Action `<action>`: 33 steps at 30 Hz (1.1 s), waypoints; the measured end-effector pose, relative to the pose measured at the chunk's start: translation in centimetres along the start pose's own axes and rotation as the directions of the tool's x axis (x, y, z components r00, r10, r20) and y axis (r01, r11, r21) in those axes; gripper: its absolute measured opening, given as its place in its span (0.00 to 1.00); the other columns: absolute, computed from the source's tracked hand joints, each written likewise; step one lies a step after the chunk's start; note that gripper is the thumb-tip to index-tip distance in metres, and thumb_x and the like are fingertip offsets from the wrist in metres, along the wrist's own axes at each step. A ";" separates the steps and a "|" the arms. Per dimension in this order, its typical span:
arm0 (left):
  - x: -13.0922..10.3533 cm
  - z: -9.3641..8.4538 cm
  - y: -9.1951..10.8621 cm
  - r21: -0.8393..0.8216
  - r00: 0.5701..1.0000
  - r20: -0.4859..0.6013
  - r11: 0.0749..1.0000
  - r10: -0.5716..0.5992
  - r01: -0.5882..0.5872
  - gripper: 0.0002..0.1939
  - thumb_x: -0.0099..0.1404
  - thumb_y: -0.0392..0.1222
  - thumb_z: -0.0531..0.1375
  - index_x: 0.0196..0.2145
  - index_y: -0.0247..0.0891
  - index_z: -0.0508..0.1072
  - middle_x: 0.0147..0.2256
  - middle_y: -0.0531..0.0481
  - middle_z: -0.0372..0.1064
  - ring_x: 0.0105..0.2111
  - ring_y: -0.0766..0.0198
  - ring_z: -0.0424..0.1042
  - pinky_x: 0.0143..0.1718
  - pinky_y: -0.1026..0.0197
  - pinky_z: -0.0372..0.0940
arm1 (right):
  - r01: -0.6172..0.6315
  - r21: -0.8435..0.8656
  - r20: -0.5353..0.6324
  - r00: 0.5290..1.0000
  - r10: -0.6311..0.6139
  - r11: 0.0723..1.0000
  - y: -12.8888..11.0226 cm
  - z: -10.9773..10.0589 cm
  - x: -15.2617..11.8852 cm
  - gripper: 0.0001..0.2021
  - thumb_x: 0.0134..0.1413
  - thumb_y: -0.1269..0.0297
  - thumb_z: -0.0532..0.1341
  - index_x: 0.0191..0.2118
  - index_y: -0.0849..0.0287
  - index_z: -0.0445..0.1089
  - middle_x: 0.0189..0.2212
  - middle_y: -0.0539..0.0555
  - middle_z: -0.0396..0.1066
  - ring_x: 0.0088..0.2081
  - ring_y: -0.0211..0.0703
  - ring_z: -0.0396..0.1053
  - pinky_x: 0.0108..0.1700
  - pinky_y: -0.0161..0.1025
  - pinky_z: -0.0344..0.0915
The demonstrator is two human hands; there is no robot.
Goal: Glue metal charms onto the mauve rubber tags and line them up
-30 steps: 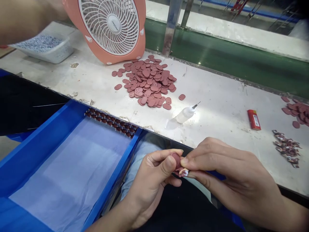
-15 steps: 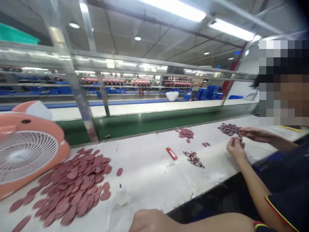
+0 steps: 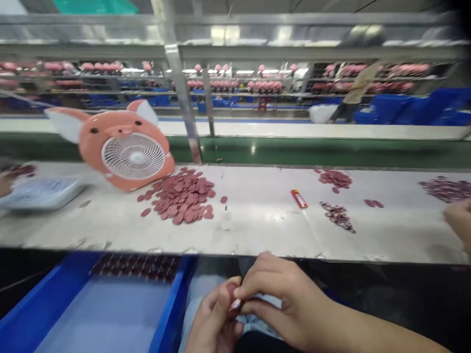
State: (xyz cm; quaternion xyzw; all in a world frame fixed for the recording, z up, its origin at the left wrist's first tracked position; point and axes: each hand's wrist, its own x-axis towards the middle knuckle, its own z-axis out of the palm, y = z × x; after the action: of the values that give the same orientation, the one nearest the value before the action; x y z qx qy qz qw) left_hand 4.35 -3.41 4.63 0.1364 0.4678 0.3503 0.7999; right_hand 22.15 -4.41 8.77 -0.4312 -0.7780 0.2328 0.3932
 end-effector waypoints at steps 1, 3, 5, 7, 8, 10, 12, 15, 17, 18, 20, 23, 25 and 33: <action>-0.4 0.3 -0.2 -0.035 1.000 -0.015 0.999 -0.001 0.000 0.31 0.32 0.56 0.78 0.33 0.37 0.80 0.25 0.54 0.71 0.23 0.76 0.68 0.21 0.76 0.60 | 0.009 -0.033 -0.001 1.000 -0.009 0.999 -0.4 0.9 -0.1 0.05 0.57 0.67 0.64 0.40 0.54 0.74 0.33 0.44 0.76 0.36 0.21 0.70 0.41 0.20 0.69; -0.8 1.0 -0.4 -0.072 1.000 -0.027 0.997 0.015 -0.017 0.29 0.33 0.53 0.79 0.32 0.36 0.80 0.24 0.54 0.70 0.23 0.76 0.68 0.20 0.76 0.62 | 0.033 -0.075 -0.004 0.999 -0.034 0.997 -0.6 1.1 -0.3 0.07 0.54 0.71 0.66 0.38 0.52 0.74 0.31 0.42 0.76 0.35 0.20 0.70 0.39 0.17 0.67; -0.8 1.4 -0.6 -0.085 0.999 -0.040 0.996 0.028 -0.031 0.27 0.36 0.52 0.78 0.33 0.35 0.80 0.25 0.54 0.70 0.24 0.75 0.69 0.21 0.76 0.64 | 0.050 -0.066 0.010 0.999 -0.049 0.997 -0.3 0.2 -0.2 0.07 0.53 0.71 0.66 0.38 0.52 0.74 0.31 0.42 0.75 0.34 0.20 0.70 0.39 0.17 0.68; -0.6 1.3 -0.9 -0.095 0.999 -0.035 0.995 0.019 -0.023 0.27 0.37 0.52 0.78 0.33 0.35 0.79 0.26 0.53 0.71 0.25 0.75 0.70 0.21 0.76 0.64 | 0.054 -0.030 0.030 0.998 -0.053 0.998 0.3 -0.5 -0.1 0.08 0.52 0.73 0.66 0.36 0.52 0.73 0.31 0.42 0.75 0.35 0.20 0.70 0.39 0.17 0.68; -0.5 1.1 -1.1 -0.101 1.000 -0.021 0.995 0.009 -0.011 0.27 0.38 0.52 0.78 0.34 0.35 0.79 0.26 0.53 0.70 0.25 0.75 0.70 0.20 0.76 0.64 | 0.053 -0.015 0.043 0.998 -0.052 0.998 0.5 -0.7 0.0 0.08 0.52 0.73 0.66 0.36 0.52 0.73 0.32 0.42 0.75 0.36 0.19 0.71 0.39 0.16 0.68; -0.1 0.8 -1.4 -0.113 1.000 0.016 0.994 -0.007 0.009 0.27 0.40 0.53 0.77 0.34 0.34 0.79 0.25 0.53 0.69 0.24 0.74 0.69 0.19 0.75 0.64 | 0.052 0.003 0.068 0.996 -0.052 0.999 1.0 -0.7 0.1 0.09 0.53 0.73 0.66 0.38 0.52 0.73 0.33 0.42 0.76 0.36 0.19 0.71 0.40 0.16 0.69; 0.4 0.6 -1.6 -0.125 0.999 0.044 0.992 -0.010 0.015 0.26 0.42 0.54 0.76 0.34 0.34 0.78 0.26 0.53 0.69 0.24 0.74 0.69 0.19 0.75 0.64 | 0.043 -0.001 0.096 0.994 -0.043 0.999 1.4 -0.5 0.3 0.10 0.54 0.73 0.65 0.40 0.51 0.73 0.35 0.43 0.75 0.37 0.19 0.71 0.41 0.16 0.69; 1.2 0.4 -1.6 -0.145 0.997 0.074 0.989 -0.016 0.026 0.26 0.46 0.55 0.74 0.37 0.34 0.78 0.28 0.52 0.69 0.25 0.74 0.69 0.19 0.75 0.65 | 0.038 -0.025 0.134 0.990 -0.034 0.999 2.1 -0.4 0.4 0.12 0.55 0.70 0.65 0.45 0.49 0.71 0.37 0.42 0.75 0.38 0.19 0.70 0.43 0.17 0.69; 1.6 0.1 -1.3 -0.165 0.995 0.100 0.985 -0.026 0.043 0.27 0.47 0.56 0.73 0.39 0.34 0.78 0.29 0.52 0.69 0.26 0.74 0.70 0.19 0.75 0.65 | 0.043 -0.042 0.151 0.988 -0.037 0.998 2.5 -0.4 0.6 0.17 0.54 0.63 0.66 0.50 0.47 0.69 0.41 0.43 0.74 0.43 0.20 0.70 0.47 0.18 0.70; 1.8 0.0 -1.2 -0.178 0.994 0.102 0.983 -0.037 0.055 0.27 0.47 0.56 0.74 0.39 0.35 0.78 0.29 0.52 0.69 0.27 0.74 0.70 0.19 0.76 0.64 | 0.045 -0.048 0.144 0.989 -0.037 0.998 2.8 -0.4 0.7 0.20 0.54 0.59 0.67 0.53 0.48 0.67 0.44 0.45 0.73 0.46 0.21 0.70 0.50 0.18 0.71; 2.1 -0.4 -0.8 -0.195 0.994 0.086 0.977 -0.068 0.084 0.28 0.45 0.57 0.74 0.38 0.35 0.78 0.29 0.52 0.69 0.26 0.74 0.71 0.17 0.76 0.64 | 0.034 -0.046 0.105 0.994 -0.029 0.998 3.2 -0.2 0.9 0.24 0.53 0.55 0.67 0.55 0.50 0.65 0.47 0.48 0.72 0.49 0.22 0.69 0.53 0.19 0.71; 2.4 -1.1 -0.2 -0.208 0.993 0.068 0.972 -0.101 0.113 0.25 0.47 0.56 0.73 0.35 0.35 0.78 0.28 0.53 0.69 0.25 0.74 0.71 0.17 0.76 0.65 | -0.007 -0.016 0.058 0.998 0.008 1.000 3.7 0.5 1.2 0.18 0.56 0.62 0.65 0.53 0.50 0.68 0.42 0.46 0.72 0.45 0.19 0.70 0.49 0.15 0.70; 2.5 -1.5 0.2 -0.224 0.991 0.093 0.968 -0.092 0.111 0.22 0.48 0.55 0.73 0.31 0.35 0.77 0.27 0.53 0.69 0.25 0.74 0.71 0.17 0.76 0.66 | -0.041 0.009 0.065 0.997 0.040 0.999 3.8 1.2 1.5 0.15 0.57 0.66 0.64 0.50 0.49 0.70 0.39 0.45 0.73 0.42 0.18 0.70 0.45 0.15 0.69; 3.2 -2.3 0.8 -0.225 0.981 0.183 0.969 -0.065 0.106 0.19 0.52 0.54 0.71 0.32 0.34 0.79 0.26 0.52 0.70 0.24 0.74 0.71 0.18 0.75 0.69 | -0.122 0.065 0.160 0.981 0.111 0.990 3.6 2.6 2.4 0.16 0.57 0.65 0.64 0.51 0.43 0.70 0.36 0.40 0.74 0.38 0.14 0.69 0.42 0.13 0.66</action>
State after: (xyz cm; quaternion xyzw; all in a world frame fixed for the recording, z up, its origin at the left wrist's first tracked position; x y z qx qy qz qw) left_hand 3.03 -0.88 1.80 0.0511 0.3570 0.3546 0.8627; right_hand 21.04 -0.52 5.73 -0.4416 -0.7706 0.3172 0.3326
